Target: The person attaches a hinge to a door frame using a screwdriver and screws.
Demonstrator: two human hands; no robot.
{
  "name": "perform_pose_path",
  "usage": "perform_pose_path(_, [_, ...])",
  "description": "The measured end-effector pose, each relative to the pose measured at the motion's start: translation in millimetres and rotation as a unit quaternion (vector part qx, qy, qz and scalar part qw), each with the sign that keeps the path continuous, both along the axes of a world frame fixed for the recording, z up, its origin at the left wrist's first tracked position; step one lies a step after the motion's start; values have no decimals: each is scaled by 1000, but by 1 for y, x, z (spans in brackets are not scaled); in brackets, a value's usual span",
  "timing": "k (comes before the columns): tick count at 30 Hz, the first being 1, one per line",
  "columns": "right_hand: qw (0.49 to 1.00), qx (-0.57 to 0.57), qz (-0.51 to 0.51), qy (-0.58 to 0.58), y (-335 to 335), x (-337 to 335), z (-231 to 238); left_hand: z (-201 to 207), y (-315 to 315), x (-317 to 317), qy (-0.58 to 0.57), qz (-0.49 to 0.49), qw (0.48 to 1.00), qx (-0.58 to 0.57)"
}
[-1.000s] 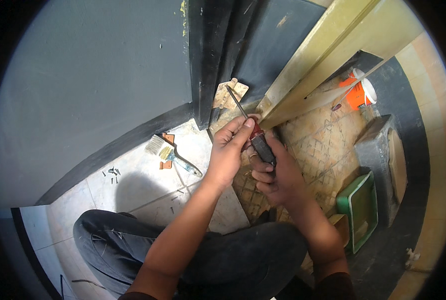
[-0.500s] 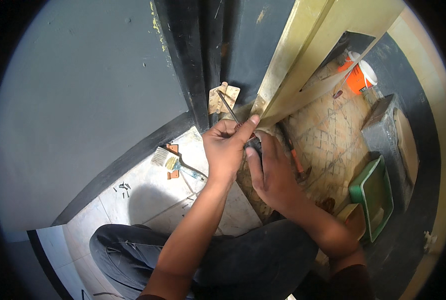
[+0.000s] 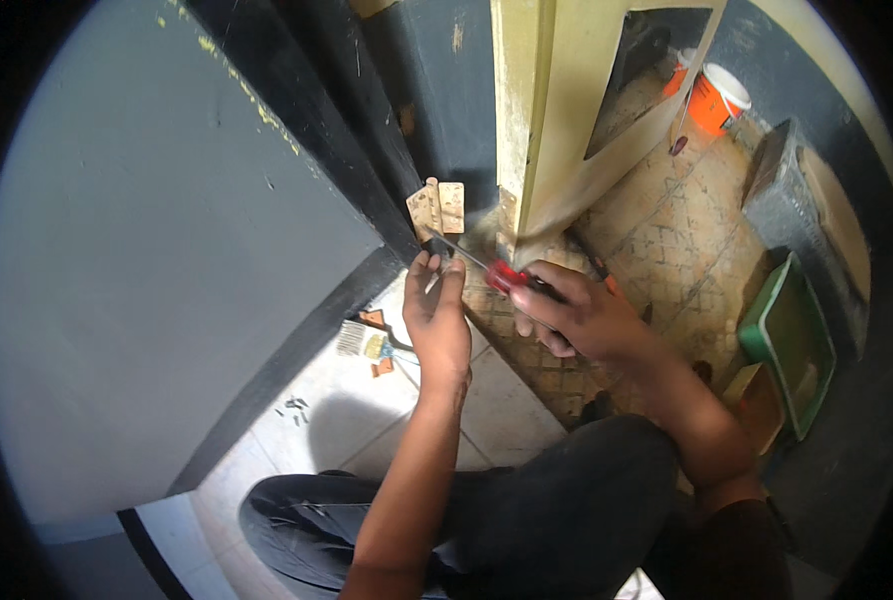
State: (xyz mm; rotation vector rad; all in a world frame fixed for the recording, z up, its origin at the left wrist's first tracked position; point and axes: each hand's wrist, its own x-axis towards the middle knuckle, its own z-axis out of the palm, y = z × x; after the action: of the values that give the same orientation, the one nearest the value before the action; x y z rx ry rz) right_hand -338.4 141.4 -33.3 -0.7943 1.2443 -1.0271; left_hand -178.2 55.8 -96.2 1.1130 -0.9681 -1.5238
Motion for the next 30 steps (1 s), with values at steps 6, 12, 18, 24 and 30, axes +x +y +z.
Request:
perform_pose_path(6, [925, -257, -76, 268, 2, 4, -39, -23, -14, 10, 29, -43, 998, -27])
perform_pose_path(12, [941, -229, -133, 211, -20, 18, -29, -20, -1, -5, -32, -87, 988, -125])
perform_pose_path(18, [925, -251, -148, 242, -20, 19, -42, -40, -9, -21, -23, -96, 988, -118])
perform_pose_path(24, [925, -235, -158, 254, -13, 8, -48, -17, -5, -49, 40, -104, 990, -86])
perform_pose_path(30, [919, -230, -140, 288, -10, 1, -33, -19, -15, -44, -2, -57, 992, -112])
